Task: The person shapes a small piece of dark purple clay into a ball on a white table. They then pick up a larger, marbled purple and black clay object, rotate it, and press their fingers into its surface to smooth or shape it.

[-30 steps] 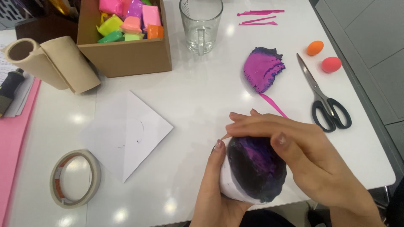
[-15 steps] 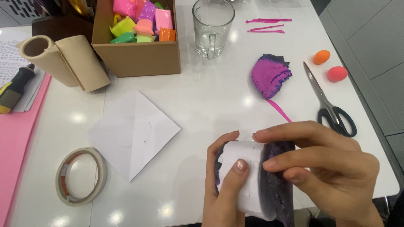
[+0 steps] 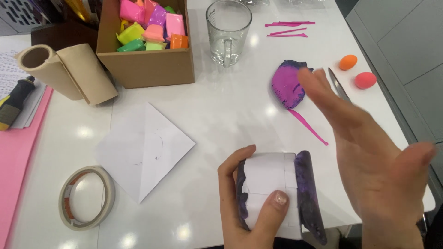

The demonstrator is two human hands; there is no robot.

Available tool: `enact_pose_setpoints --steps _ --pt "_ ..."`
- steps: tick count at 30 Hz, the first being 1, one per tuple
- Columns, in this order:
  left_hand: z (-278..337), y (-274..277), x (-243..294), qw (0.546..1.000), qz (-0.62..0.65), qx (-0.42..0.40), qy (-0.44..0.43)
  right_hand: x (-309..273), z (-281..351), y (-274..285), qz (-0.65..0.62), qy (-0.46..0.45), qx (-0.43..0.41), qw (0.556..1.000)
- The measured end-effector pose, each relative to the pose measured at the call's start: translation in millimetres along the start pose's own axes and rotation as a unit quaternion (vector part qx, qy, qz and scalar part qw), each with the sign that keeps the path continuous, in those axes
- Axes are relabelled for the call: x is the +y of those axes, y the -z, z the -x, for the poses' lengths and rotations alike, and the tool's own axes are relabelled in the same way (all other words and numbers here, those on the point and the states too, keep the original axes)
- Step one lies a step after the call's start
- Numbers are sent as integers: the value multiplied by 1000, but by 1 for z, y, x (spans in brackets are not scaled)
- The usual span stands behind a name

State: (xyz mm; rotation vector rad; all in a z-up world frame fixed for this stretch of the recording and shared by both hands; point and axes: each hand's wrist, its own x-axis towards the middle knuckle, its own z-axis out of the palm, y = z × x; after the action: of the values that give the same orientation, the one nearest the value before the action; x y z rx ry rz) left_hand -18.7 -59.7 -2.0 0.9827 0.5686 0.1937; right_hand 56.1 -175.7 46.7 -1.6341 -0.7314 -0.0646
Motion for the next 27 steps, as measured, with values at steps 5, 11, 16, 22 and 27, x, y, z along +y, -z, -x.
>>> enact_pose_setpoints --steps 5,11,16,22,27 --pt "4 -5 4 999 -2 -16 -46 13 -18 -11 124 -9 -86 989" --pt "3 -6 3 999 -4 -23 -32 48 -15 -11 343 24 -105 933" --pt "3 -9 5 1000 -6 8 9 73 -11 -10 368 13 -88 926" --pt "-18 -1 -1 999 -6 7 31 30 -17 -30 47 -4 -49 998" --pt "-29 -1 -2 974 147 20 170 12 -8 -14 -65 -62 32 995"
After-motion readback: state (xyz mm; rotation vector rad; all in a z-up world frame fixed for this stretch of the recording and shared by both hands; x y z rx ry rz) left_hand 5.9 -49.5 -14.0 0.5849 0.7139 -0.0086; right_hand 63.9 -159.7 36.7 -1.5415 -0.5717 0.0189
